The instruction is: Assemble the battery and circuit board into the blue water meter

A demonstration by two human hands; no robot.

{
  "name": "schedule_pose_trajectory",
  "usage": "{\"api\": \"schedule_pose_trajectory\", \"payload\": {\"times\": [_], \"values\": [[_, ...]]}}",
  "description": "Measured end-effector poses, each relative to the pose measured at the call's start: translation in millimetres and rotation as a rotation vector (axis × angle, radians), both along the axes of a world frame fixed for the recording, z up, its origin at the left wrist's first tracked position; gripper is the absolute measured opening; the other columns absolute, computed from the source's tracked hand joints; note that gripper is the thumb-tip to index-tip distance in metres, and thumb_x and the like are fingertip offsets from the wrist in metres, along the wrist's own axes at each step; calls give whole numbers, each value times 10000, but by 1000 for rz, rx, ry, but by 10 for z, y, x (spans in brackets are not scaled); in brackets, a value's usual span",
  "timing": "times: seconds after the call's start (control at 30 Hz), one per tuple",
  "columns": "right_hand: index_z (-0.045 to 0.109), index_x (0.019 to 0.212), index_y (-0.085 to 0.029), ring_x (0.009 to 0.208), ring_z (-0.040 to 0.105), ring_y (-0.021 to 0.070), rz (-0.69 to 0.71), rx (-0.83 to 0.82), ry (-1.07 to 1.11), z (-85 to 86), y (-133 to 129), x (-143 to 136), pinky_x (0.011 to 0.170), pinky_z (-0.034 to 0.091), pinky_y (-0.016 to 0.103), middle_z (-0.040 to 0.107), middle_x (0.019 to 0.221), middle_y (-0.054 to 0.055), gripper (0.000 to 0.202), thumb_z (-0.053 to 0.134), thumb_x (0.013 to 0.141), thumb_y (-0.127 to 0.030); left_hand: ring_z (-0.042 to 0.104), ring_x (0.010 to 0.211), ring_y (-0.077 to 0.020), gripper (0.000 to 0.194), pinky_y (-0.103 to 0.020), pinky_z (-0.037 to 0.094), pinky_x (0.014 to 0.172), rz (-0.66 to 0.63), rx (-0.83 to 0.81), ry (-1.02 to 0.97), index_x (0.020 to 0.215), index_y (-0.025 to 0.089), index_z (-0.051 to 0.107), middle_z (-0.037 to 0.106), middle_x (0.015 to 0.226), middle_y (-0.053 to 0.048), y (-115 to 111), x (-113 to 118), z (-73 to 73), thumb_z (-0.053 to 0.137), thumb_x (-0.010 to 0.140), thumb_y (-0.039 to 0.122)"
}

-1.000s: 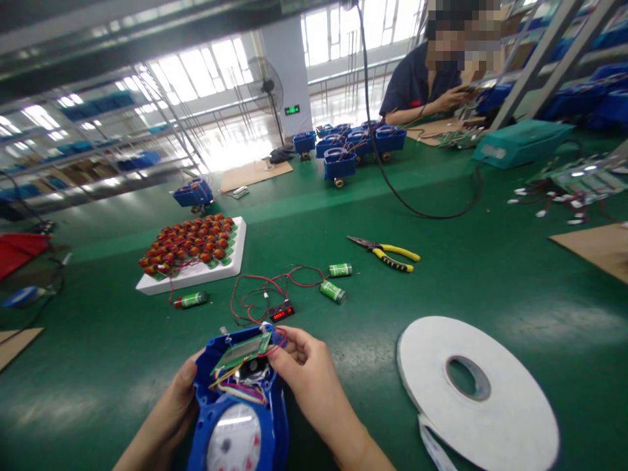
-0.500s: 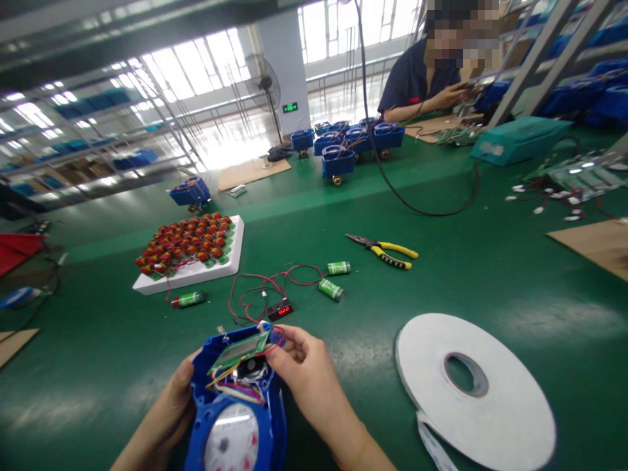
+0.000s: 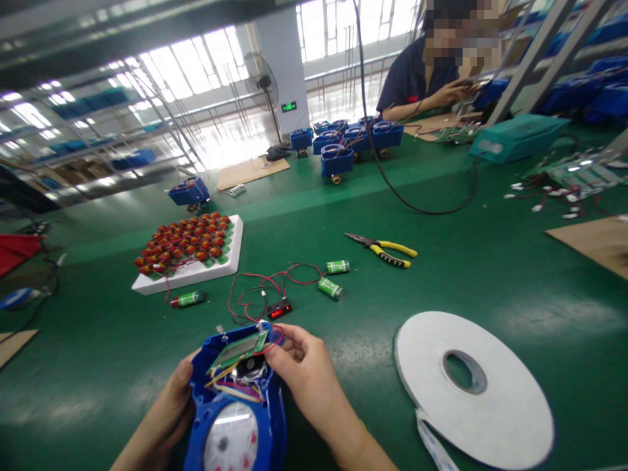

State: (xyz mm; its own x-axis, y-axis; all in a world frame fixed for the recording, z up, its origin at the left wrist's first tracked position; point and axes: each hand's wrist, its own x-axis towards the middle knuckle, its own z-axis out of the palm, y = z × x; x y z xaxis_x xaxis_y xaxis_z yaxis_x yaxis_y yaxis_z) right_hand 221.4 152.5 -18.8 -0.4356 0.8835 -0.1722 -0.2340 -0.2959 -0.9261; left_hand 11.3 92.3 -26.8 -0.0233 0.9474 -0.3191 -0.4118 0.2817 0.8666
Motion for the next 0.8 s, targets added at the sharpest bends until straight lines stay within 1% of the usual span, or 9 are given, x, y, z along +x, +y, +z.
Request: {"api": "schedule_pose_trajectory", "payload": {"times": [0.13,0.2,0.3,0.43,0.67,0.8], "values": [[654,1141,-121,744,531,192,7,7,-9,17,8,-2,888,461,374,581,828,52,569,718,801,-572,718,860,-317,649,-384,568,783,8,-3,-2,1178,145,640,748,993,-149,-2,8,13,697,737,618],[654,1140,-119,749,533,194,6,8,-9,24,11,0,893,460,377,583,834,55,567,715,804,-572,710,897,-325,654,-394,568,800,-2,-2,-6,1187,156,638,752,959,-136,0,19,32,698,732,623],[656,1140,-122,739,534,193,3,5,-6,26,9,7,888,465,379,583,827,54,574,723,795,-576,690,969,-338,665,-416,554,862,-18,9,4,1184,159,643,746,982,-138,7,28,56,701,722,633],[660,1145,-129,732,529,189,-2,2,-1,14,-5,11,891,464,376,579,817,48,569,725,796,-574,678,1000,-345,669,-434,536,905,-41,32,36,1163,160,655,737,1028,-143,19,13,49,693,714,655],[665,1141,-126,736,530,190,-8,5,-13,7,-8,12,887,462,379,587,828,53,586,735,783,-584,676,1003,-346,696,-436,538,898,-28,12,26,1173,175,645,732,1050,-138,15,17,33,695,694,676],[664,1154,-129,777,545,199,-4,12,-20,29,-5,25,897,453,375,618,890,71,588,727,794,-590,691,941,-337,768,-434,540,879,-28,9,29,1215,173,618,738,1001,-136,-3,5,25,695,667,704]]}}
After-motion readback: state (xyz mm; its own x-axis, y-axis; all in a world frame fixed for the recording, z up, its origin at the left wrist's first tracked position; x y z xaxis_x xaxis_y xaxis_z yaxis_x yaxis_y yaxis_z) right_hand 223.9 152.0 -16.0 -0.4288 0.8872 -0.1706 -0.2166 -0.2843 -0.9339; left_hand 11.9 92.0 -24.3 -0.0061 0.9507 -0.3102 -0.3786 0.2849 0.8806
